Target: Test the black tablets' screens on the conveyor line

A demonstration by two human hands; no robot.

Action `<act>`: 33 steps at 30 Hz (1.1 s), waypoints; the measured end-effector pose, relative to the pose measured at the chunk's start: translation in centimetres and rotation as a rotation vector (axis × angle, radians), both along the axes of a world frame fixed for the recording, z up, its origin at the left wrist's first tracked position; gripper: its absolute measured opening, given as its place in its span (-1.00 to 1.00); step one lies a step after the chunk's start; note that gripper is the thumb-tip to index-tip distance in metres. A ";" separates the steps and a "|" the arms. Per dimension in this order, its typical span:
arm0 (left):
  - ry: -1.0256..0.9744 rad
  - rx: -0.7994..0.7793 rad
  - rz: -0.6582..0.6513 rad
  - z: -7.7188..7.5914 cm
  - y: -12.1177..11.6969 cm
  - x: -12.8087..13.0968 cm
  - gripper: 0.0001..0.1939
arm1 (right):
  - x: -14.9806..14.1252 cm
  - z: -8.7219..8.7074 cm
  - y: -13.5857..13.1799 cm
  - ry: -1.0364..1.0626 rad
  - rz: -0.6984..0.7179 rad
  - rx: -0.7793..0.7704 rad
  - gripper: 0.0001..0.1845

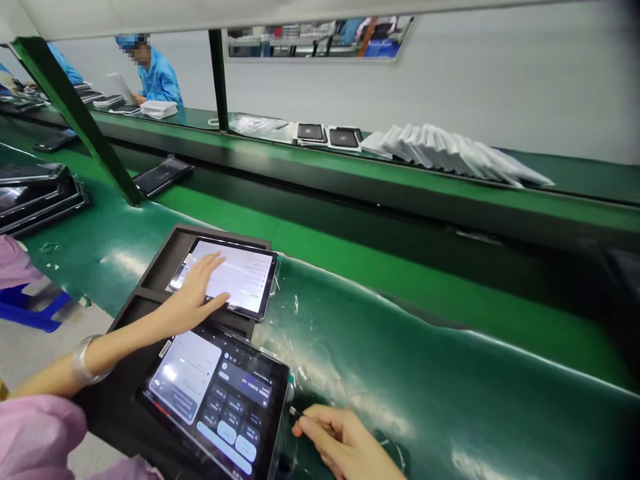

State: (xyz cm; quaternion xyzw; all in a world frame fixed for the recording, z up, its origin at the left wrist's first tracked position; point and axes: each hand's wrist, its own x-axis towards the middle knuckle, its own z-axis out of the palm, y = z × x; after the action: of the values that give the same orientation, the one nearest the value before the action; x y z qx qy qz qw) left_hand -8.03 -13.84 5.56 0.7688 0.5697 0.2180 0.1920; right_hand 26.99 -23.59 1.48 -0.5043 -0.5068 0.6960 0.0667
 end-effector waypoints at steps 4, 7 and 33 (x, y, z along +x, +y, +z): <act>-0.097 -0.060 0.281 -1.8 -6.1 -4.9 -0.30 | -1.0 0.1 -0.1 -0.010 -0.081 0.002 -0.14; -0.195 -0.194 0.457 -3.0 -10.3 -6.4 -0.33 | -1.1 0.3 0.1 -0.006 -0.069 -0.021 -0.18; -0.284 -0.387 0.651 -2.4 -16.1 -4.2 -0.58 | -1.9 -0.4 2.7 -0.093 0.051 0.118 -0.28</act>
State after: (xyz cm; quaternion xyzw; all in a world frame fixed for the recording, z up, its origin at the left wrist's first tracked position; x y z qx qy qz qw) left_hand -12.24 -29.91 3.20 0.4600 0.7818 0.2601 0.3308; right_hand 25.11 -20.91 1.03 -0.5180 -0.5622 0.6423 0.0548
